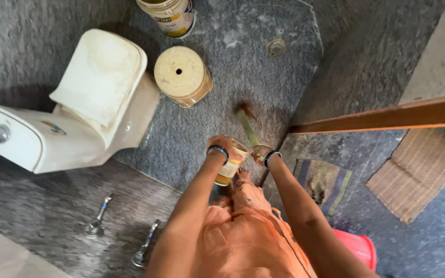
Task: The person cleans various surfaces in a bathroom by rinsing a small container under a tap and using a long-handled brush to scrub near the toilet and floor drains.
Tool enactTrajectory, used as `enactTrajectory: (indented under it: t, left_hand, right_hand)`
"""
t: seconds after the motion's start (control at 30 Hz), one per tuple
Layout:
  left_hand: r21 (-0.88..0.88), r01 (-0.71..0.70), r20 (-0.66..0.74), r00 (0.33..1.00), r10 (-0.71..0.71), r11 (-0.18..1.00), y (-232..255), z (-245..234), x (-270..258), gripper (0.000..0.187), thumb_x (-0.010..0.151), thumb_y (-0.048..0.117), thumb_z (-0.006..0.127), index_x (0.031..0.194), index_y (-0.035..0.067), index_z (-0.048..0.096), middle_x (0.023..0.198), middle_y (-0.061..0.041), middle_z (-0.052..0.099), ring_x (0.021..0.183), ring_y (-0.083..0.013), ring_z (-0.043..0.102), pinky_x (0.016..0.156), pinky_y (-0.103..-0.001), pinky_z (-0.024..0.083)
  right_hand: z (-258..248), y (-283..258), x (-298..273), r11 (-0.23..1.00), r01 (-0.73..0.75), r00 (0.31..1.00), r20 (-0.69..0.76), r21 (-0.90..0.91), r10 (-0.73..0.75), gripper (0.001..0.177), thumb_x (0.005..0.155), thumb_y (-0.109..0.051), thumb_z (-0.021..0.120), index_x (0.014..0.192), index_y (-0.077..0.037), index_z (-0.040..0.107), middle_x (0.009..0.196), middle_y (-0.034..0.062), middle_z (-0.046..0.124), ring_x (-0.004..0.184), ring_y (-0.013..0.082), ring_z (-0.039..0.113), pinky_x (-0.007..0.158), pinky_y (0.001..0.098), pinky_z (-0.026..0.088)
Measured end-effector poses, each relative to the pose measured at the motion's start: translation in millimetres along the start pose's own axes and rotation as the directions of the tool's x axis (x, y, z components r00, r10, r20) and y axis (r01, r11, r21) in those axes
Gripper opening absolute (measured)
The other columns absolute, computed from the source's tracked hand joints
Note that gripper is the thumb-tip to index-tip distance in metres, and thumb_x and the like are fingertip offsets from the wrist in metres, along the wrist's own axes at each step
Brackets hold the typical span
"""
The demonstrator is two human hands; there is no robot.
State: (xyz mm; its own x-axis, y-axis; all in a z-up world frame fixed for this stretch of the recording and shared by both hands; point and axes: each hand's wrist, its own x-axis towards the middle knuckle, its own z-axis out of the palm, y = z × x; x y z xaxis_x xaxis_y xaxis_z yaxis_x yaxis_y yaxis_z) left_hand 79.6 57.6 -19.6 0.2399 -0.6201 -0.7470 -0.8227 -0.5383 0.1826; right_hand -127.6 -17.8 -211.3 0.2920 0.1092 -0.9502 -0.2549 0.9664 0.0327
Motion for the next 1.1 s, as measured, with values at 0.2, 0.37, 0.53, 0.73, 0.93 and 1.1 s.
enactTrajectory:
  t: [0.2,0.37,0.53,0.73,0.93,1.1]
  left_hand:
    - [0.026,0.107,0.093,0.990,-0.109,0.994,6,-32,6,0.081,0.059,0.070,0.082,0.118,0.015,0.075,0.119,-0.014,0.074,0.105,-0.0315,0.071,0.090,-0.045,0.057]
    - [0.161,0.197,0.389,0.888,-0.246,0.967,9,-68,-1,0.080,0.065,0.069,0.080,0.119,0.010,0.075,0.115,-0.015,0.077,0.092,-0.0340,0.076,0.079,-0.048,0.062]
    - [0.129,0.258,0.452,0.845,-0.288,0.958,-13,-62,-13,0.076,0.071,0.066,0.080,0.120,0.007,0.075,0.113,-0.015,0.078,0.083,-0.0368,0.079,0.072,-0.049,0.065]
    - [-0.048,0.455,0.231,0.871,-0.433,0.889,-44,1,-23,0.085,0.066,0.067,0.084,0.125,0.007,0.072,0.121,-0.015,0.073,0.100,-0.0389,0.074,0.076,-0.054,0.063]
    - [-0.492,0.547,0.075,0.802,-0.593,0.678,-75,92,-69,0.085,0.061,0.070,0.079,0.132,0.025,0.067,0.131,-0.011,0.069,0.121,-0.0313,0.067,0.100,-0.046,0.055]
    - [-0.640,0.677,0.217,0.612,-0.761,0.363,-89,170,-108,0.093,0.062,0.074,0.081,0.135,0.020,0.061,0.129,-0.015,0.064,0.115,-0.0324,0.064,0.092,-0.046,0.055]
  right_hand:
    - [29,47,-28,0.990,0.137,0.973,-0.181,-0.036,-0.142,0.018,0.098,-0.026,0.060,0.107,-0.014,0.049,0.064,0.0060,0.048,0.042,0.0165,0.040,0.037,0.0319,0.036]
    - [37,99,0,0.981,0.033,0.991,-0.136,0.189,-0.007,0.013,0.100,-0.021,0.060,0.098,-0.010,0.054,0.067,0.0056,0.051,0.048,0.0165,0.049,0.042,0.0305,0.040]
    - [29,47,28,0.826,-0.456,0.886,0.259,0.332,0.385,0.013,0.102,-0.016,0.050,0.091,-0.010,0.051,0.074,0.0061,0.055,0.051,0.0142,0.051,0.044,0.0274,0.043]
    - [52,17,-8,0.962,-0.106,0.994,-0.013,-0.253,0.106,0.005,0.097,-0.019,0.056,0.099,-0.014,0.055,0.069,0.0024,0.054,0.045,0.0094,0.043,0.039,0.0248,0.035]
    - [67,82,-22,0.872,-0.102,0.991,0.028,-0.479,0.131,0.009,0.088,-0.012,0.061,0.092,-0.011,0.053,0.067,0.0023,0.053,0.047,0.0126,0.046,0.041,0.0292,0.042]
    - [60,94,19,0.856,-0.230,0.932,0.150,-0.463,0.331,0.012,0.087,-0.005,0.063,0.093,-0.013,0.057,0.069,0.0005,0.057,0.048,0.0091,0.048,0.044,0.0231,0.044]
